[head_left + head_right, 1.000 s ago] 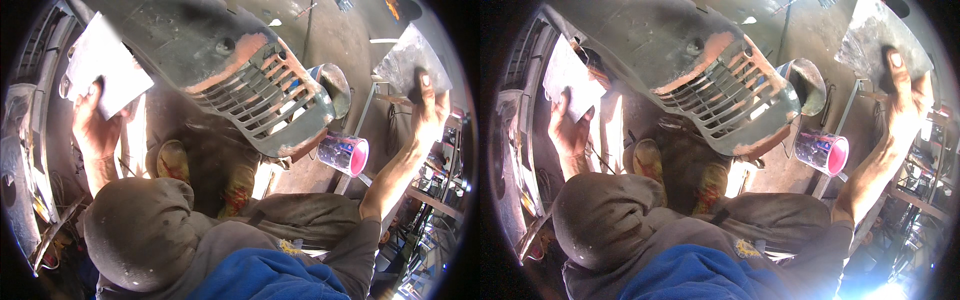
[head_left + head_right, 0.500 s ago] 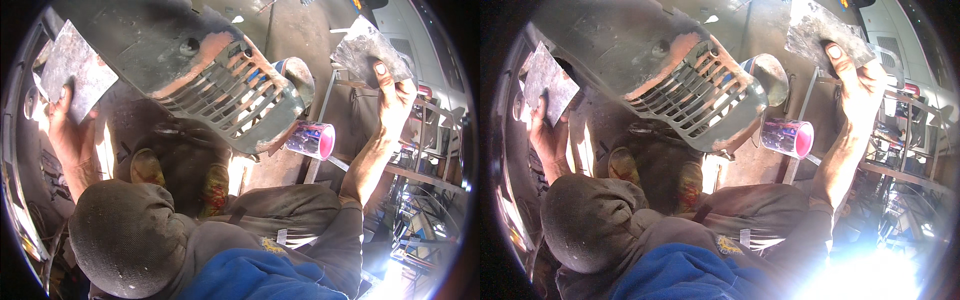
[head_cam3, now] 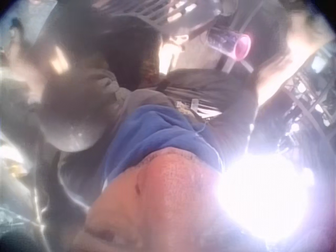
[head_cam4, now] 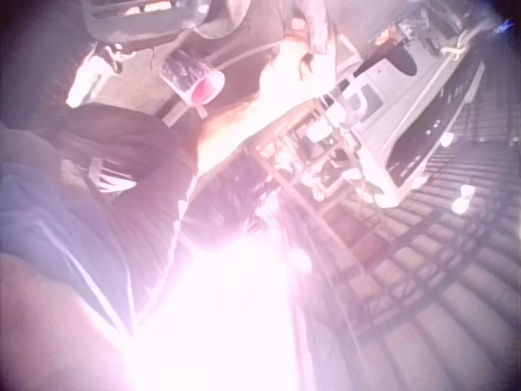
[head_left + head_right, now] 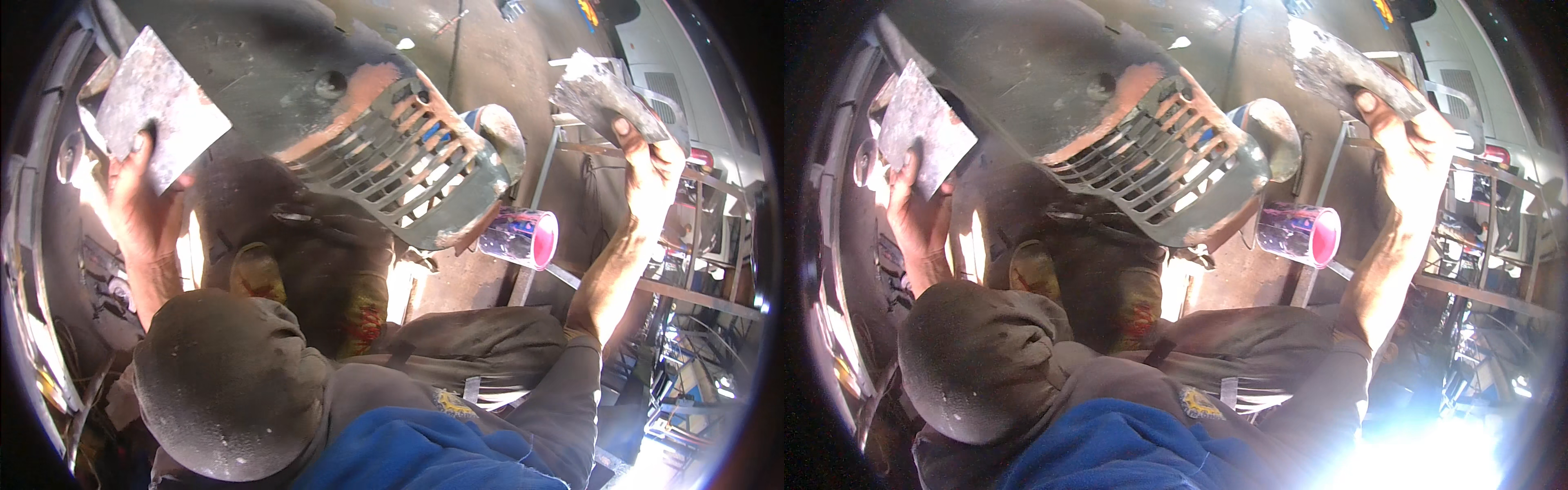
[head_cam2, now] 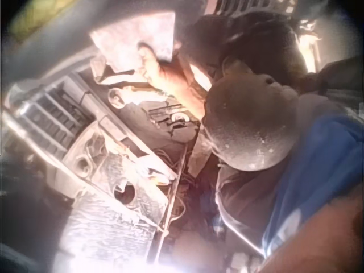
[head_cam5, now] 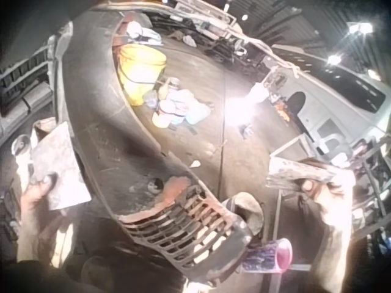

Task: The person sits on the floor of a workshop and uses a sanding block to smooth the surface of a car bumper. They repeatedly rub the sanding block over the grille and surrounding areas of the bumper.

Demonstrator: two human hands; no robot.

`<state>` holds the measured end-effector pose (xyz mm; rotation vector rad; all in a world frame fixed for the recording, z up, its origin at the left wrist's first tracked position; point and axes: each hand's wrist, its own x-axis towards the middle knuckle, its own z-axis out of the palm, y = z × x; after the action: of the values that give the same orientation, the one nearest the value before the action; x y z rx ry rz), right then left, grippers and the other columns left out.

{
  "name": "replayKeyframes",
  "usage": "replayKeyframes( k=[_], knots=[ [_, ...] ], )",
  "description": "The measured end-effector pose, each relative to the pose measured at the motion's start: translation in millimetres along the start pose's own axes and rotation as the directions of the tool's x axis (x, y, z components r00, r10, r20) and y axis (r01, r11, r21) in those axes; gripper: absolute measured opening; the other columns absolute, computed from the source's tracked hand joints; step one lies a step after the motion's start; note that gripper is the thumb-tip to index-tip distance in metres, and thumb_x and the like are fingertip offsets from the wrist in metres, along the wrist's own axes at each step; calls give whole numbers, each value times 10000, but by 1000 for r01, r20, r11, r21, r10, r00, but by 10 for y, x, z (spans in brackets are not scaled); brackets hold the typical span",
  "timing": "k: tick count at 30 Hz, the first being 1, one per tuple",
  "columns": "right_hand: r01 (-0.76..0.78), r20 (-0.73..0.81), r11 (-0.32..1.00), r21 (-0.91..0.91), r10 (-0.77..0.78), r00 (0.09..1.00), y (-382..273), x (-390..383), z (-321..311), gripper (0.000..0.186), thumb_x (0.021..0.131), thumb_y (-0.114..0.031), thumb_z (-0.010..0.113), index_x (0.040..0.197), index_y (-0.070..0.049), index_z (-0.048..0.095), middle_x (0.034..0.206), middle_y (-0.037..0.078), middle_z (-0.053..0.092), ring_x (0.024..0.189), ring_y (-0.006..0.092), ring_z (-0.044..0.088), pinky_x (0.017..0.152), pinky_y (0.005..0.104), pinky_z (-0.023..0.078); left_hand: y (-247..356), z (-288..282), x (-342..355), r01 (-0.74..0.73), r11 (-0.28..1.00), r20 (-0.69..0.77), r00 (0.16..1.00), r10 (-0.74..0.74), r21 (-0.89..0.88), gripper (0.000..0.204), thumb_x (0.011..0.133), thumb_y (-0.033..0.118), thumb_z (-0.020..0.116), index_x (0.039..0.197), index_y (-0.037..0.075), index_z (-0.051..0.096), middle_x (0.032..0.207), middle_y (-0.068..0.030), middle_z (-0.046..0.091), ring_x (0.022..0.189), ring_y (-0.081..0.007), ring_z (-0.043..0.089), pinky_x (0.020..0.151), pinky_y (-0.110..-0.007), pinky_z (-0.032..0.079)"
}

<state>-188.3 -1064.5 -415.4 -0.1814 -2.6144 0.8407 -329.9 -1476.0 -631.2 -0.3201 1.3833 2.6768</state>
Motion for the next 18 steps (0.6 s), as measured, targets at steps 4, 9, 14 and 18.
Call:
replayKeyframes(
  k=[4,9,14,18],
  knots=[
    [91,13,994,-53,-90,996,29,-14,-16,333,861,-143,717,1143,28,666,1188,144,655,1067,189,582,1001,355,404,14,-15,28,15,997,148,989,-5,-72,339,822,149,716,1130,57,611,1051,-65,666,971,-184,631,613,-375,515],
    [140,-7,980,-144,-143,990,71,-34,-20,340,864,-103,704,1167,41,645,1078,81,678,972,143,583,910,293,442,1,-2,49,-5,997,112,994,13,-75,271,849,128,680,1094,41,605,1009,-78,671,924,-209,650,620,-395,530],
    [140,40,989,-54,-138,990,52,-43,170,348,875,-129,699,1172,39,636,1020,63,679,946,128,586,890,284,454,-14,93,32,-21,992,256,965,52,-121,278,875,94,641,1138,21,585,1016,-97,667,869,-222,672,610,-379,553],
    [125,166,988,-90,-108,980,-29,-8,415,330,894,-118,666,1185,32,624,1049,74,676,930,124,600,876,278,469,-46,173,20,-22,1000,229,973,23,-7,350,850,133,686,1168,30,583,1053,-95,652,915,-225,656,669,-394,546]
  ],
)
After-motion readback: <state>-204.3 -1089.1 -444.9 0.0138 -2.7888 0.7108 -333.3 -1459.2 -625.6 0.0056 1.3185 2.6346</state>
